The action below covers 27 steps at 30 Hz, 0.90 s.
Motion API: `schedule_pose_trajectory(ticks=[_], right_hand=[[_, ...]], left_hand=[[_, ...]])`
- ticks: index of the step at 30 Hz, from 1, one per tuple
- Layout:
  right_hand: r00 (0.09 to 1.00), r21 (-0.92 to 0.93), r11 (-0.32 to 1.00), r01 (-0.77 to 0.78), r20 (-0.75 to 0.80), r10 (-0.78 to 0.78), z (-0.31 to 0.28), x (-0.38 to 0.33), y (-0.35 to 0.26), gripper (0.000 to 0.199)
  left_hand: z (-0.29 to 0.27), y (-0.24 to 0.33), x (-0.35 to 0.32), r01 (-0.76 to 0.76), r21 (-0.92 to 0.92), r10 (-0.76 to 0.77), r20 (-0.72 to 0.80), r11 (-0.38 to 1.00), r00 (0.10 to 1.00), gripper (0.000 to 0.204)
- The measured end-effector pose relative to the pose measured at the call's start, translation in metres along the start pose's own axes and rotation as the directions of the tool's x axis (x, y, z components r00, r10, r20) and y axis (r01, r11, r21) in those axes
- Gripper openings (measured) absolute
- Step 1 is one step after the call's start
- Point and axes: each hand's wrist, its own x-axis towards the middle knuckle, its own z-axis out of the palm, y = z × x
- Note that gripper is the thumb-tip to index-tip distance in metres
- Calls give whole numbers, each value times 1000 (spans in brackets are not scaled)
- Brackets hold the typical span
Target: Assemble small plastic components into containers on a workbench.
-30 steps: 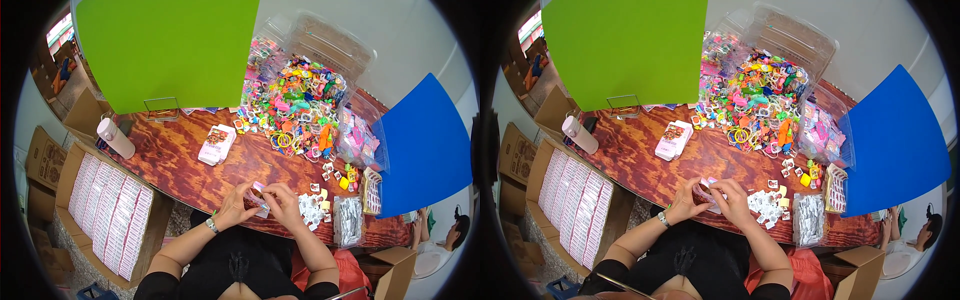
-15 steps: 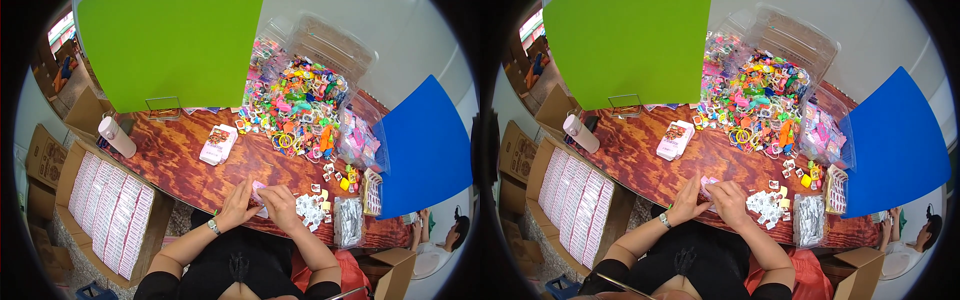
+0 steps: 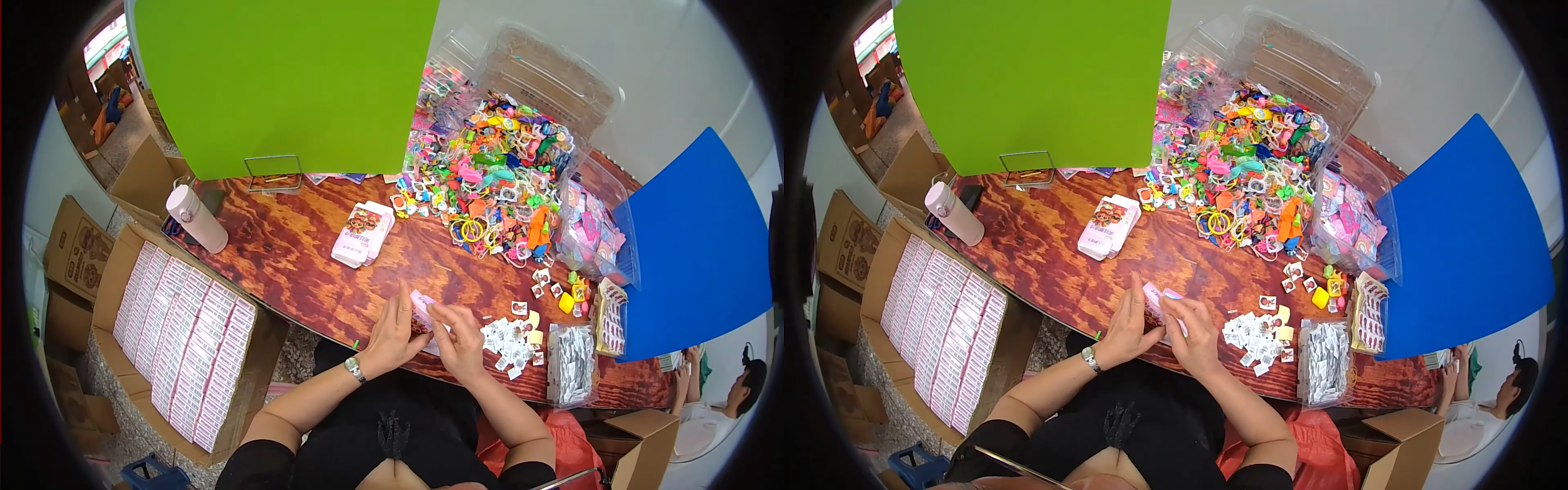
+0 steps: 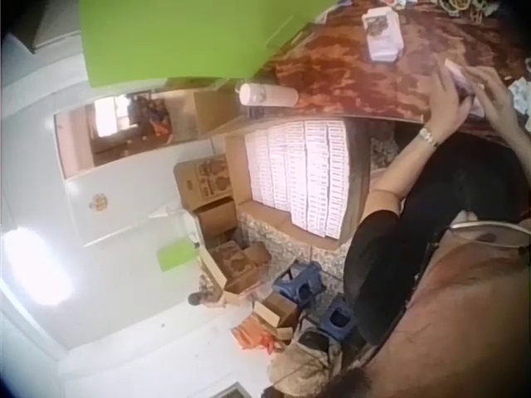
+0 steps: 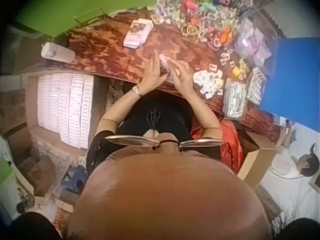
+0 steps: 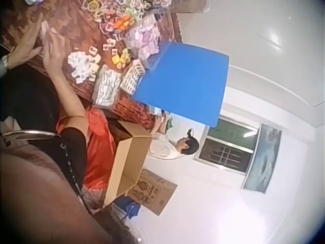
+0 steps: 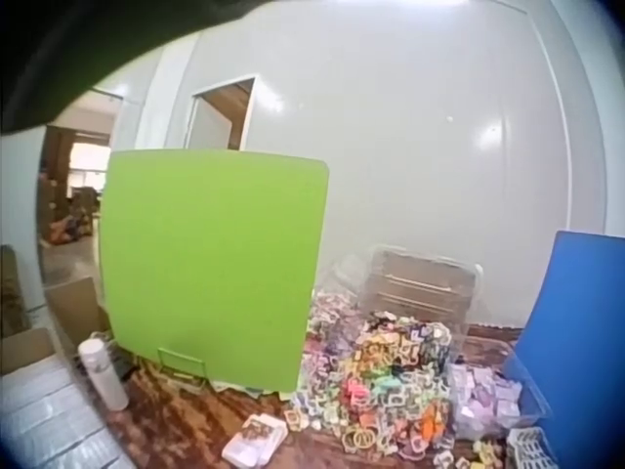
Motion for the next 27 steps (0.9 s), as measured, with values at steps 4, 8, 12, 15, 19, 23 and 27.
schedule_pose_trajectory(ticks=[4,8,12,15,19,23,27], right_hand=[[996,-102,991,92,-8,-93,0,21,-12,43],[964,-153,954,257,105,-243,13,24,1,44],[965,-91,968,233,141,-219,25,19,3,45],[973,11,992,127,190,-127,29,22,7,47],[978,79,994,77,186,-91,49,22,-4,58],[973,9,992,127,193,-126,50,23,7,58],[967,14,1000,24,254,-27,56,33,7,53]], left_hand=[[-2,-3,-2,15,-11,-15,-9,1000,1000,108],[-9,-6,1,-19,20,20,-50,1000,999,108],[-18,-6,0,-57,69,63,-95,996,993,106],[-42,-15,-1,-56,14,56,-43,998,998,102],[-82,-45,-11,39,117,-41,21,992,999,82],[-171,-105,-12,467,348,-313,-416,813,854,36],[-238,-188,-22,475,460,-83,-647,750,758,36]])
